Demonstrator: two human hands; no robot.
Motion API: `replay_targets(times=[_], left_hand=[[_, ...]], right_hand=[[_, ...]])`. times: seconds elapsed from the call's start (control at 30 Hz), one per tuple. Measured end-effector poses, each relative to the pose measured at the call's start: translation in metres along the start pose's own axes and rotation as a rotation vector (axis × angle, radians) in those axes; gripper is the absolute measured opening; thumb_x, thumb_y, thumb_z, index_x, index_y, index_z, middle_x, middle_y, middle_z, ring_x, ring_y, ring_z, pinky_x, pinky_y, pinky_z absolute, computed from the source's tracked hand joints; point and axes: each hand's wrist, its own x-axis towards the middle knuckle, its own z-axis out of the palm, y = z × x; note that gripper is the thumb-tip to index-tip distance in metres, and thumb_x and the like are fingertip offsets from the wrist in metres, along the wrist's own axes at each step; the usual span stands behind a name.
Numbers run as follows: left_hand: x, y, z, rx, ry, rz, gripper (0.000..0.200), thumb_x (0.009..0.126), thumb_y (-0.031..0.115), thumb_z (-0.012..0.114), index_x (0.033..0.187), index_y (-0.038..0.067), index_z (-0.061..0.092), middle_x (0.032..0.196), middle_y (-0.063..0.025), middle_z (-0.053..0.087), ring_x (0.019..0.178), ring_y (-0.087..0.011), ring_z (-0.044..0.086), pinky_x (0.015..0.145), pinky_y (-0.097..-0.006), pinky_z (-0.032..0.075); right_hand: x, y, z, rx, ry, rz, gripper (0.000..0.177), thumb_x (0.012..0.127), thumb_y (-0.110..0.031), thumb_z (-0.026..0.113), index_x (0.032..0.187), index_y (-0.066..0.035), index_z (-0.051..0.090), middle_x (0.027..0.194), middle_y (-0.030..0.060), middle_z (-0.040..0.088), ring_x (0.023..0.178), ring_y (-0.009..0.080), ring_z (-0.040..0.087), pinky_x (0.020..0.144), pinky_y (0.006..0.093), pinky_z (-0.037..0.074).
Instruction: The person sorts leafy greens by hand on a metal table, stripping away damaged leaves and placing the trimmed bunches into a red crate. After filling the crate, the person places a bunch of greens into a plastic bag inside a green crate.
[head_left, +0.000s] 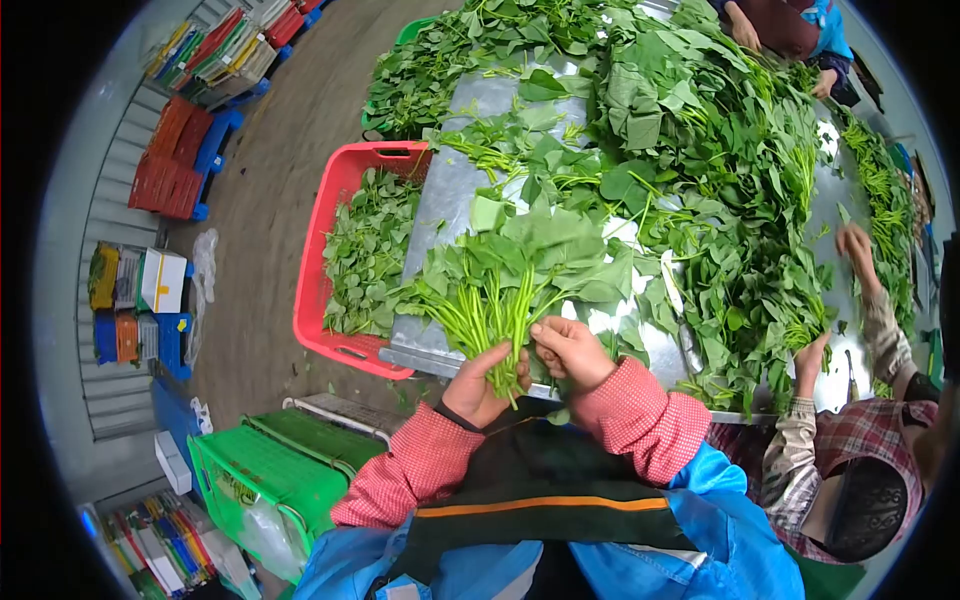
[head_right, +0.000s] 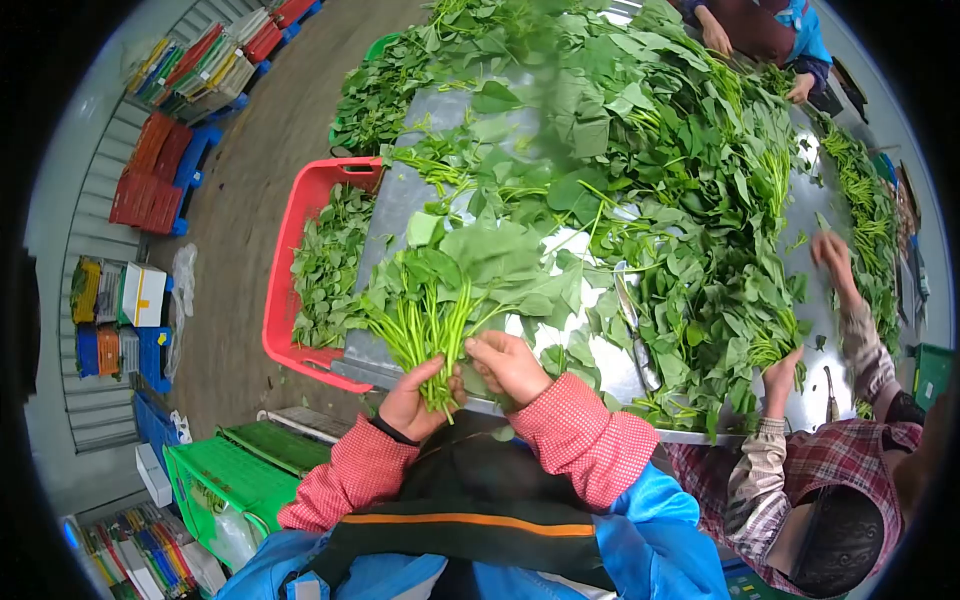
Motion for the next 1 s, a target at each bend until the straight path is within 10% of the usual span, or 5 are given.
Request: replay_targets(times=[0.3, 0.73, 0.87, 1.0], left_hand=[[0.000, -0.001, 0.005, 0.032, 0.018, 0.044, 0.023, 0.092, 0.016, 0.057, 0.110, 0.002, 0.055, 0.095, -0.0062, 0.061, 0.079, -0.0143, 0.059, 0.072, -0.0298, 0.051], [0.010, -0.009, 0.036, 0.133, 0.116, 0.078, 0.023, 0.091, 0.012, 0.056, 0.112, 0.003, 0.057, 0.103, -0.0074, 0.063, 0.090, -0.0185, 0.062, 0.076, -0.0326, 0.053], [0.014, -0.007, 0.026, 0.098, 0.181, 0.098, 0.022, 0.090, 0.011, 0.055, 0.110, 0.001, 0.057, 0.102, -0.0087, 0.064, 0.089, -0.0203, 0.063, 0.076, -0.0352, 0.053], [0.022, -0.015, 0.020, 0.027, 0.222, 0.160, 0.022, 0.090, 0.011, 0.056, 0.108, -0.002, 0.058, 0.097, -0.0101, 0.065, 0.085, -0.0216, 0.063, 0.075, -0.0366, 0.053]], right_hand=[[0.003, 0.014, 0.016, -0.109, 0.173, -0.384, 0.010, 0.088, -0.009, 0.061, 0.082, -0.006, 0.054, 0.061, -0.0053, 0.049, 0.050, 0.0009, 0.041, 0.044, 0.0189, 0.030], [-0.016, -0.002, 0.019, -0.308, 0.217, -0.401, 0.010, 0.089, -0.009, 0.058, 0.086, -0.002, 0.053, 0.066, 0.0023, 0.057, 0.053, 0.0080, 0.054, 0.049, 0.0221, 0.042], [-0.022, -0.004, 0.012, -0.992, 0.324, -0.746, 0.014, 0.082, -0.013, 0.062, 0.081, -0.003, 0.053, 0.066, 0.0105, 0.050, 0.059, 0.0280, 0.054, 0.053, 0.0361, 0.042], [-0.031, -0.007, 0.015, -1.357, 0.289, -1.094, 0.015, 0.077, -0.014, 0.064, 0.076, -0.007, 0.051, 0.067, 0.0101, 0.049, 0.061, 0.0279, 0.052, 0.052, 0.0376, 0.042]])
